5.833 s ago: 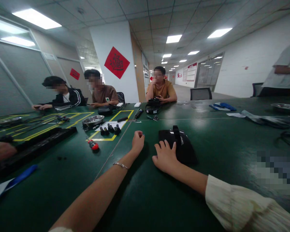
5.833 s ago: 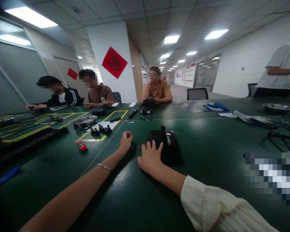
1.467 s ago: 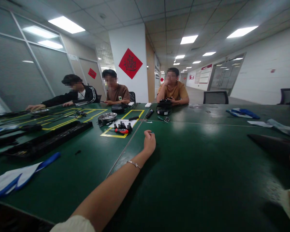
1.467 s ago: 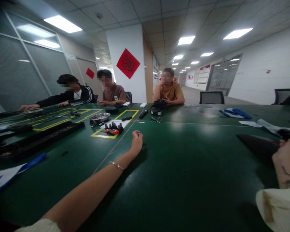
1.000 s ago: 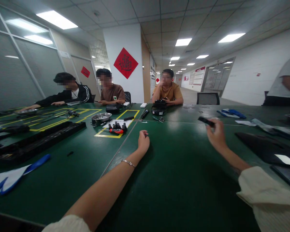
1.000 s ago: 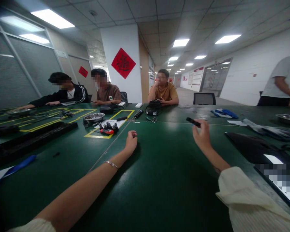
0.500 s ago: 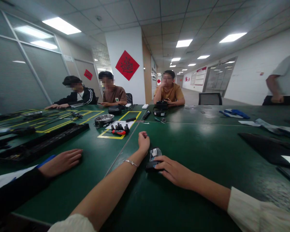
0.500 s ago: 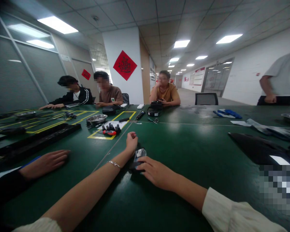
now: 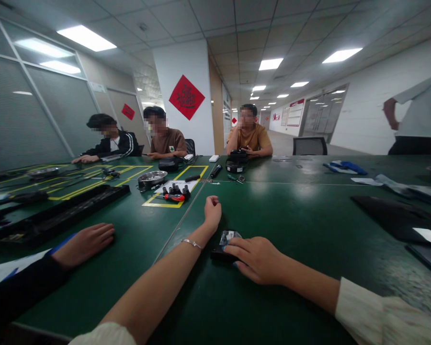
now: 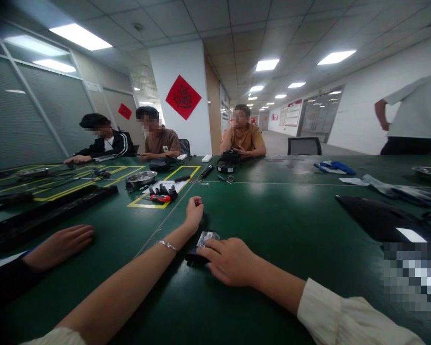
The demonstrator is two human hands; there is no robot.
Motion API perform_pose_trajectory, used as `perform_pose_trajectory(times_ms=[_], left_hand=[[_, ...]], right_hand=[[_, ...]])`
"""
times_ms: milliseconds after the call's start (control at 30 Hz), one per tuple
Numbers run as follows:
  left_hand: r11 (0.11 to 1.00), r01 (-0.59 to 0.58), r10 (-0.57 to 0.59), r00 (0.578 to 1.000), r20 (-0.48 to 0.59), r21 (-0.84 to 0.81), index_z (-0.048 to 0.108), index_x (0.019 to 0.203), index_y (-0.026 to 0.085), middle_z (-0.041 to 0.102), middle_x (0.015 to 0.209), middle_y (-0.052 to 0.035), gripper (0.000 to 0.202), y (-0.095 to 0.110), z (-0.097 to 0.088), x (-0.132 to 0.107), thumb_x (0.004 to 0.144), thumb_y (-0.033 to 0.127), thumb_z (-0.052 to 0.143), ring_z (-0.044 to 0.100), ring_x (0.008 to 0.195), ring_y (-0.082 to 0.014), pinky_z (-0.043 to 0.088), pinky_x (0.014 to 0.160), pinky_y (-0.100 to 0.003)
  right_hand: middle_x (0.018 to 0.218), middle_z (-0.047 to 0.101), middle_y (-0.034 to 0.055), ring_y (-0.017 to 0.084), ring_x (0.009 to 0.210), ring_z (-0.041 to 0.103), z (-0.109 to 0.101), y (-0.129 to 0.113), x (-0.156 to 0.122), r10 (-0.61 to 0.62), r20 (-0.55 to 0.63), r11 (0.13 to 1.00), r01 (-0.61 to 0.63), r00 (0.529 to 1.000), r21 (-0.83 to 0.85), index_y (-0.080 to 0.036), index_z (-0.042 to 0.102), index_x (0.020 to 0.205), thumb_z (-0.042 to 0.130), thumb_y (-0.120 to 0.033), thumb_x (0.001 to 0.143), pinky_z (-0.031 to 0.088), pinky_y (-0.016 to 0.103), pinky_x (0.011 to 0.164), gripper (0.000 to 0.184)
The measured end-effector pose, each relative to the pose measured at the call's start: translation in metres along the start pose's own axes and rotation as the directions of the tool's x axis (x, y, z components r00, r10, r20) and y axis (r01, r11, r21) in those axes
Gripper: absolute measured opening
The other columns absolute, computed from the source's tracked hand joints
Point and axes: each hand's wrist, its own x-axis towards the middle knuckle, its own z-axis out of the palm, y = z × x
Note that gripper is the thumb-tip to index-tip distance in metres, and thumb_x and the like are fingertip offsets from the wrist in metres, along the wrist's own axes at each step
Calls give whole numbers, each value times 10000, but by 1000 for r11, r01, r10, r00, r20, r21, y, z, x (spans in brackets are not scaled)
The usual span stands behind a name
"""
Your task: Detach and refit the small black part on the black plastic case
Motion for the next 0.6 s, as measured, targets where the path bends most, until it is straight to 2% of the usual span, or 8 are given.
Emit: perform_pose_trajectory(times_ms=[133, 200, 267, 333, 400, 500, 533, 600], left_hand=[[999, -9, 10, 1000, 17, -32, 495, 854, 167, 501, 755, 17, 245, 1, 1, 0, 676, 4, 450, 488, 702, -97, 411, 693, -229], [999, -15, 16, 1000, 18, -49, 493, 842, 168, 497, 751, 21, 247, 2, 1, 0, 671, -3, 444, 486, 699, -93, 407, 690, -222], [998, -26, 28, 999, 40, -60, 498, 841, 169, 497, 753, 23, 248, 1, 1, 1, 673, -4, 443, 486, 701, -91, 402, 684, -215], [998, -34, 37, 997, 72, -53, 506, 844, 172, 502, 755, 23, 255, 0, 0, 2, 674, -8, 444, 489, 700, -91, 396, 673, -211], [999, -35, 37, 996, 87, -20, 514, 837, 175, 510, 749, 25, 266, -2, 1, 3, 668, -19, 447, 491, 691, -92, 390, 665, -210], [998, -38, 34, 994, 101, 40, 524, 810, 178, 518, 726, 29, 264, -5, 3, 4, 657, -27, 459, 491, 678, -95, 385, 665, -215], [998, -45, 39, 992, 116, 49, 525, 800, 178, 519, 718, 30, 258, -6, 4, 4, 655, -26, 463, 490, 674, -96, 384, 664, -216], [997, -61, 53, 988, 146, 46, 525, 778, 177, 514, 697, 32, 251, -7, 5, 4, 648, -28, 462, 487, 663, -96, 382, 657, -215]], right_hand=[[1139, 578, 96, 172, 767, 594, 2, 9, -1, -34, -66, 991, 25, 997, -130, -180, 461, 1225, 358, -269, 855, 432, 276, 560, 394], [1150, 573, 94, 181, 748, 594, 0, 19, -2, -13, -110, 976, -12, 994, -218, -186, 472, 1217, 328, -264, 856, 439, 292, 554, 396], [1148, 573, 81, 178, 708, 587, -4, 34, -4, 73, -150, 951, -114, 986, -288, -197, 471, 1218, 295, -266, 867, 444, 297, 553, 399], [1147, 572, 54, 154, 636, 566, -8, 54, -8, 217, -213, 906, -278, 952, -319, -227, 462, 1225, 300, -290, 874, 433, 281, 531, 392], [1137, 570, 39, 130, 582, 543, -11, 80, -15, 364, -289, 840, -446, 885, -308, -264, 468, 1214, 352, -313, 863, 407, 254, 501, 374], [1034, 589, 91, 140, 563, 534, -15, 129, -40, 542, -384, 716, -650, 748, -255, -241, 531, 1129, 410, -296, 832, 386, 258, 478, 325], [1004, 588, 117, 156, 574, 539, -18, 146, -52, 600, -414, 658, -716, 685, -231, -221, 552, 1089, 422, -288, 819, 395, 280, 485, 307], [954, 581, 176, 216, 611, 556, -26, 177, -84, 711, -464, 514, -841, 528, -170, -179, 582, 1002, 507, -292, 741, 408, 355, 502, 295]])
